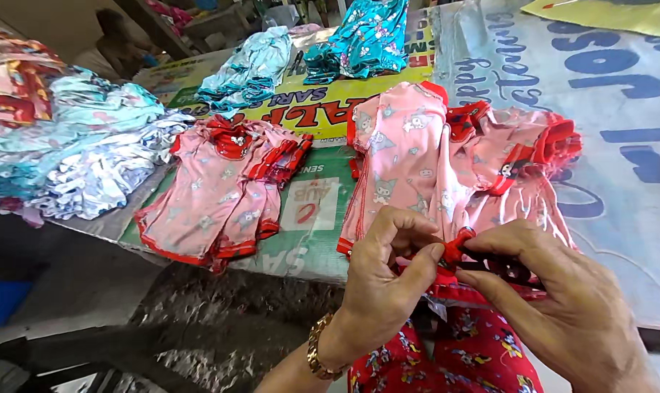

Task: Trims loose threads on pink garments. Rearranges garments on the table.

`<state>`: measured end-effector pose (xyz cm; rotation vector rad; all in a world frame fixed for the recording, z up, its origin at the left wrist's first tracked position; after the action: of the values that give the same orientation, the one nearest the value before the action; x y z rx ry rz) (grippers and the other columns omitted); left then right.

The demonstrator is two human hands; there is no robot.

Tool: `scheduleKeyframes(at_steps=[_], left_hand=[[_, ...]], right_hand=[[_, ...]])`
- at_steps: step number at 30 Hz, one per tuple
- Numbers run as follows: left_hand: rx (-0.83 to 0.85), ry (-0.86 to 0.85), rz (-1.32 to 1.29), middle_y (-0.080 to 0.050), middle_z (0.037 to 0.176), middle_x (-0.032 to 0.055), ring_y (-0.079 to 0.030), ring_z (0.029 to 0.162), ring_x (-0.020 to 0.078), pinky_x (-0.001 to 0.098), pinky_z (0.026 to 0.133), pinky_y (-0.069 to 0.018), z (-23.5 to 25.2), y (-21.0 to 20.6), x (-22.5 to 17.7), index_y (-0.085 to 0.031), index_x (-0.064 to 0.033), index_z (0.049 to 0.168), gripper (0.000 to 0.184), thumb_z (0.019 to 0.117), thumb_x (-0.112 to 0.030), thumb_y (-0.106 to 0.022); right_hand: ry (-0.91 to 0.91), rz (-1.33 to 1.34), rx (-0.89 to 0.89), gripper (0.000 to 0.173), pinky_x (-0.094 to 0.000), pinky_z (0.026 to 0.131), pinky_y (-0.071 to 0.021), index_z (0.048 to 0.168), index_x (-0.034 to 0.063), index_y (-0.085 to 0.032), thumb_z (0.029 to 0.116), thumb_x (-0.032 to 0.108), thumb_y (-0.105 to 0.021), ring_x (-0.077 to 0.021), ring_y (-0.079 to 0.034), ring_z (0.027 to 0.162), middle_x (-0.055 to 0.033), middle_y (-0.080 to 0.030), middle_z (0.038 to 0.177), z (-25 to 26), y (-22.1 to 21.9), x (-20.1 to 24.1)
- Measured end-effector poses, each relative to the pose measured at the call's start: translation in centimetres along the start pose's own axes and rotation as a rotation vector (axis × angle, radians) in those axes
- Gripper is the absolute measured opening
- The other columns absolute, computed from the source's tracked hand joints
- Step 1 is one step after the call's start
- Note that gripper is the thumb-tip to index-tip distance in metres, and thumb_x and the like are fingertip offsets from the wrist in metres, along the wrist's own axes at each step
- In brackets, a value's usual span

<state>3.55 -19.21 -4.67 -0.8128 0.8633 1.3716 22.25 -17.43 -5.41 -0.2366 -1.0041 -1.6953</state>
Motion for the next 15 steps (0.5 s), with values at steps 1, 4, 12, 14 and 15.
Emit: scheduleKeyframes(at_steps=[1,4,12,14,15], left_hand=[[-0.003,0.006,-0.002,-0.072,0.097,0.0043,-0.07,0.09,0.0068,0.0228,0.083,-0.0582,0.01,0.02,0.02,-0.057,-0.0022,0.111,0.015,0.0971,0.002,-0.06],[-0.007,0.01,-0.006,-0.071,0.095,0.0043,-0.07,0.087,0.0064,0.022,0.08,-0.0584,0.05,0.0,0.15,-0.057,-0.0021,0.111,0.015,0.0968,0.003,-0.06],[-0.024,-0.021,0.012,-0.07,0.095,0.0027,-0.067,0.085,0.003,0.0187,0.077,-0.0567,-0.03,-0.16,0.15,-0.057,-0.0022,0.111,0.017,0.0962,0.004,-0.061],[-0.025,-0.035,0.03,-0.07,0.095,0.0028,-0.067,0.085,0.0026,0.0182,0.077,-0.0568,-0.03,-0.22,0.09,-0.057,-0.0017,0.11,0.016,0.0959,0.004,-0.061],[-0.028,-0.039,0.035,-0.07,0.094,0.0028,-0.067,0.085,0.0026,0.0183,0.077,-0.0568,-0.03,-0.23,0.05,-0.057,-0.0014,0.11,0.016,0.0958,0.004,-0.061]], right_hand=[[0.005,0.001,0.002,0.027,-0.011,0.067,-0.0436,0.108,0.0087,-0.069,0.1013,0.034,-0.065,0.0035,-0.059,0.08,-0.0013,-0.07,0.095,0.0,0.02,0.0],[0.005,-0.005,0.007,0.026,-0.0114,0.067,-0.045,0.108,0.0094,-0.069,0.1018,0.035,-0.064,0.0033,-0.06,0.081,-0.0013,-0.071,0.096,-0.03,0.09,-0.1],[-0.007,-0.016,-0.003,0.028,-0.0122,0.066,-0.0436,0.107,0.0093,-0.069,0.1013,0.036,-0.064,0.0027,-0.059,0.079,-0.0015,-0.07,0.094,-0.15,-0.06,-0.09],[-0.008,-0.031,-0.001,0.028,-0.0131,0.065,-0.043,0.107,0.0097,-0.069,0.1017,0.037,-0.064,0.0022,-0.059,0.078,-0.0013,-0.07,0.093,-0.12,-0.1,-0.05],[-0.01,-0.036,0.001,0.028,-0.0132,0.064,-0.0428,0.107,0.0096,-0.07,0.1017,0.037,-0.064,0.002,-0.059,0.077,-0.0013,-0.07,0.093,-0.11,-0.08,-0.03]])
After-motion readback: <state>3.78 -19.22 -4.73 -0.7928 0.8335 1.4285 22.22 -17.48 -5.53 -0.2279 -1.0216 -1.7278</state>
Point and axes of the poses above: each hand's wrist, its own z-axis towards the middle knuckle, its own y-axis out of the back of the hand, x = y × z, the point moved 2 cm from there along z, towards the middle knuckle
